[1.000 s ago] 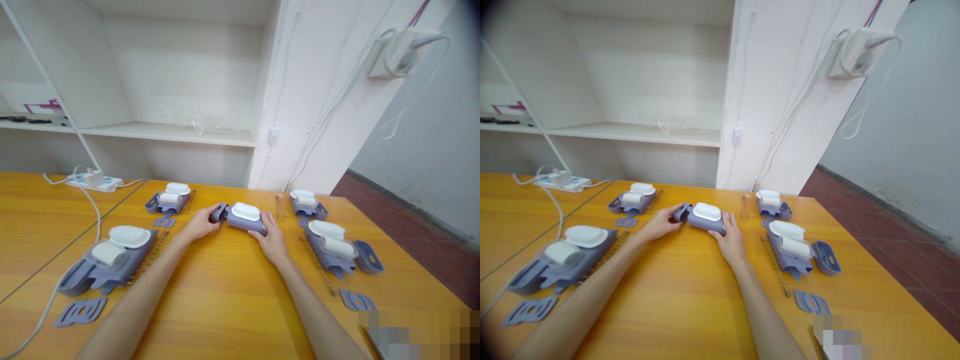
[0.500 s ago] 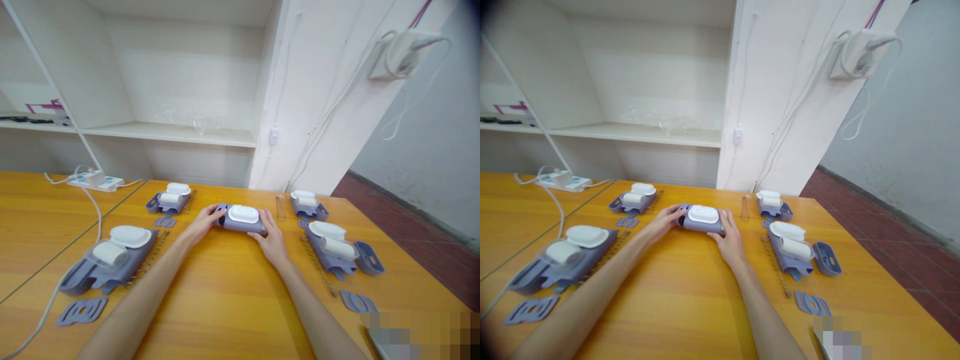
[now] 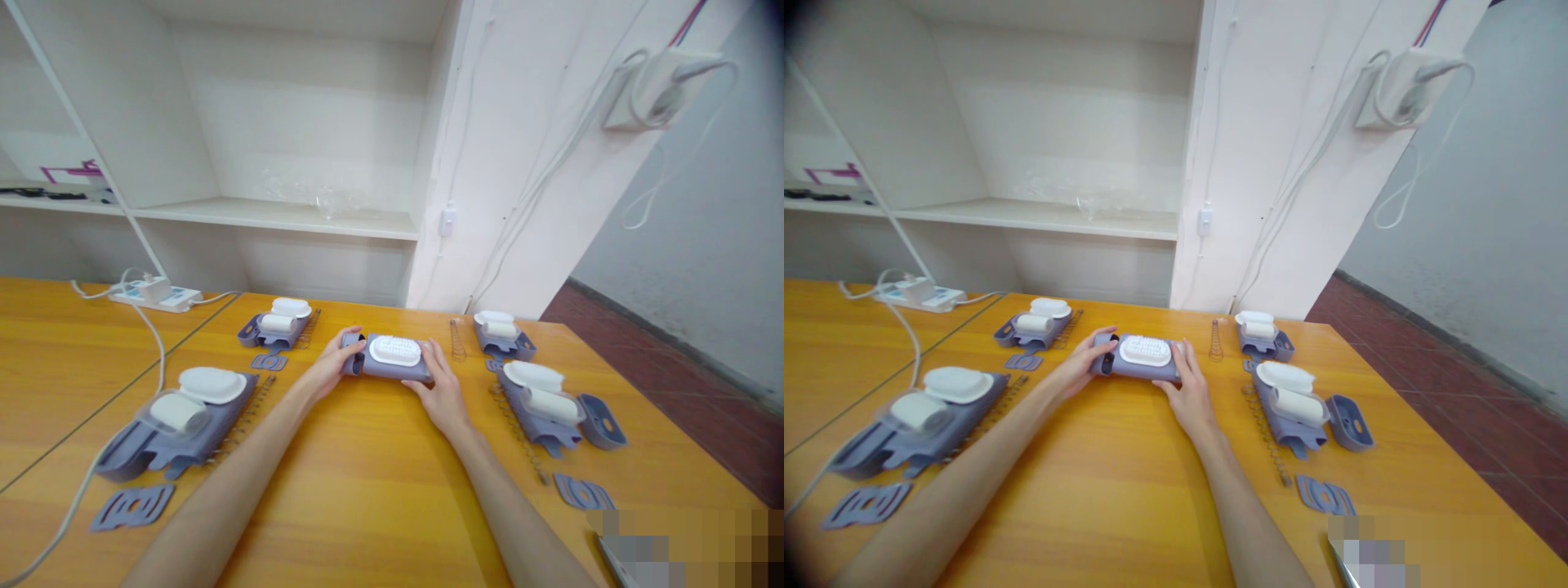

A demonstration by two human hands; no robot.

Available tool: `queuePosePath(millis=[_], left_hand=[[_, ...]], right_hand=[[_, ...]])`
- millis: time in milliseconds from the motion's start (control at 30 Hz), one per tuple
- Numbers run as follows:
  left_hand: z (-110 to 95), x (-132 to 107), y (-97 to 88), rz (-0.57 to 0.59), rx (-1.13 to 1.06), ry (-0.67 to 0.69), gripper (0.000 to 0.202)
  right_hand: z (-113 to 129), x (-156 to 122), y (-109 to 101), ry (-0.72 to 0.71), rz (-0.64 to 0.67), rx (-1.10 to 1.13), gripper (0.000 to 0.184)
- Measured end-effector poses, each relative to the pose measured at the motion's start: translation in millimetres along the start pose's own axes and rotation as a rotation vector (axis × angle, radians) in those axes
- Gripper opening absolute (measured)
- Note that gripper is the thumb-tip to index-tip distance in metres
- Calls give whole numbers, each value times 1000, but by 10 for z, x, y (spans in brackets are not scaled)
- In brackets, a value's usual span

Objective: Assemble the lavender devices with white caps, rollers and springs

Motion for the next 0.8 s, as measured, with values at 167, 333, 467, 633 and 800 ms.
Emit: queuePosePath(millis=[167, 333, 467, 633, 800], left_hand=[[22, 22, -72, -92, 75, -7, 58], [28, 58, -108, -94, 206, 40, 62], [-17, 65, -102, -91, 353, 122, 58], [-15, 42, -41, -107, 363, 115, 47], [-62, 1, -2, -171, 371, 159, 41]], right_hand=[[-30, -18, 36, -14, -3, -18, 68], [-49, -26, 52, -27, 1, -23, 66], [0, -35, 36, -48, 12, -31, 66], [38, -57, 60, -72, 29, -45, 66], [-16, -85, 118, -49, 35, -62, 67]])
Point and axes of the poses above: each hand's wrist, its own x-axis towards the middle knuckle, its own y-axis out of the palm, z = x × y, the point moved 9 cm from there along x, towards the middle knuckle, and after that the axes turned 8 degrees about -x, right-handed, at the moved point
